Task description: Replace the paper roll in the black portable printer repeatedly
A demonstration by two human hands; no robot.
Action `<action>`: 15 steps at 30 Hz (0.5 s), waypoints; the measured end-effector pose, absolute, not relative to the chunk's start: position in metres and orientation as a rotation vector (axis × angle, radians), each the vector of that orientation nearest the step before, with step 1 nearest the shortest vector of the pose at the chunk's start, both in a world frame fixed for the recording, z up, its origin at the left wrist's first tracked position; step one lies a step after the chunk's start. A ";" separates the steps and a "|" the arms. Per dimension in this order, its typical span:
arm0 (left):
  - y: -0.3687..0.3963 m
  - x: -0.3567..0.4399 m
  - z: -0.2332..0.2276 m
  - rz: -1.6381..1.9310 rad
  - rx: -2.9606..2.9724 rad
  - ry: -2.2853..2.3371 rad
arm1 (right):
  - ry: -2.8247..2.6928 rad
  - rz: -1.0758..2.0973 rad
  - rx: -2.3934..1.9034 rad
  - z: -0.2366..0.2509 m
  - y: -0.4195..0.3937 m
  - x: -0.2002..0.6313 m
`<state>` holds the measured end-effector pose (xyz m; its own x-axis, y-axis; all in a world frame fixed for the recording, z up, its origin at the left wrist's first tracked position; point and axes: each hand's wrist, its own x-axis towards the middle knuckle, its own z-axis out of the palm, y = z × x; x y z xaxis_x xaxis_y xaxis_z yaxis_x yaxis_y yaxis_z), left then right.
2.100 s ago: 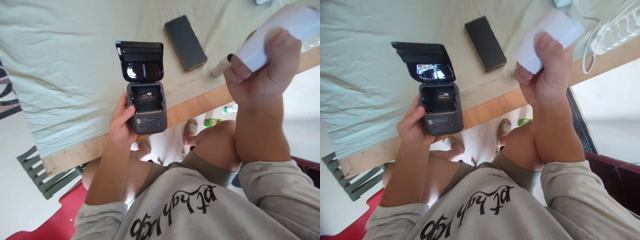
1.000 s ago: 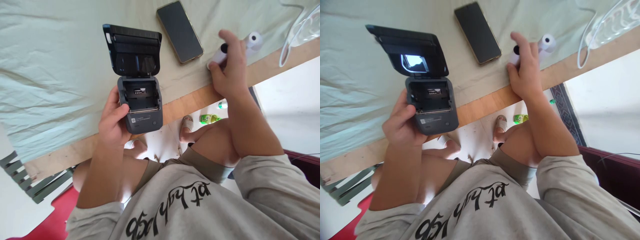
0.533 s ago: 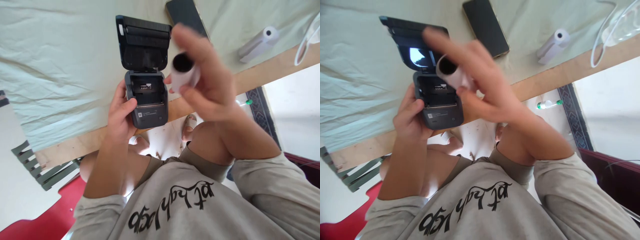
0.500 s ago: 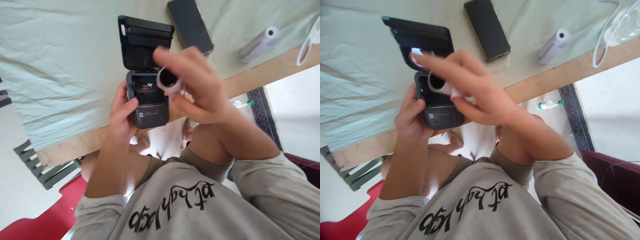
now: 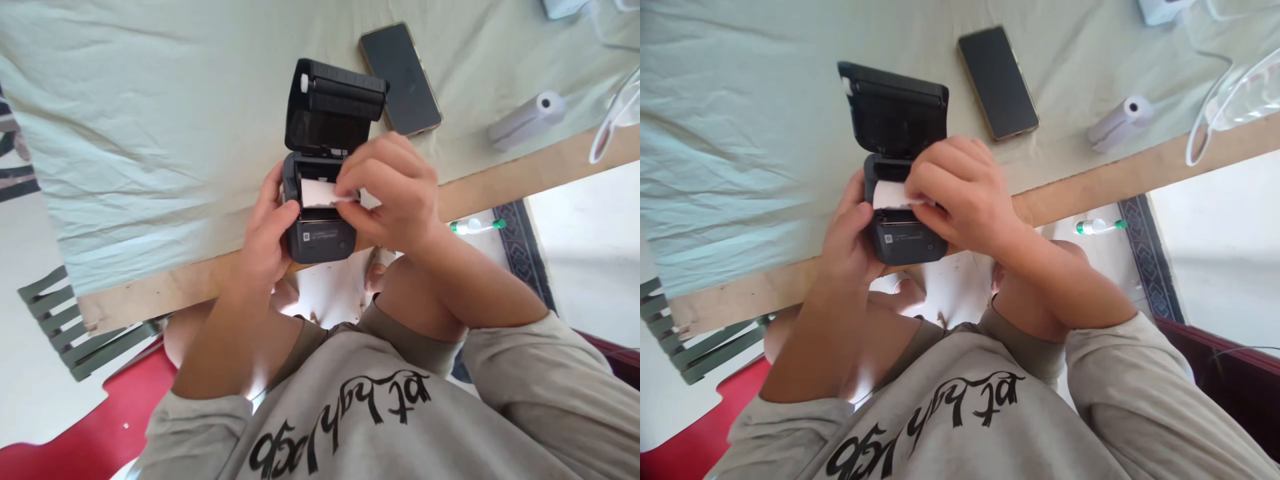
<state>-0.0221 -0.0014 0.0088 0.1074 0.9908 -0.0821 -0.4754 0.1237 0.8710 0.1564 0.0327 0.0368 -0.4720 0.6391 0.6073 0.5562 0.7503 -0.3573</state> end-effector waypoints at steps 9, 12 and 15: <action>0.004 -0.035 -0.018 1.169 1.123 0.846 | -1.946 0.439 -0.640 0.030 0.039 0.171; 0.003 -0.035 -0.017 1.156 1.130 0.874 | -1.745 0.631 -0.787 0.027 0.049 0.178; -0.001 -0.032 -0.008 1.154 1.087 0.934 | -1.708 0.892 -0.904 0.029 0.051 0.178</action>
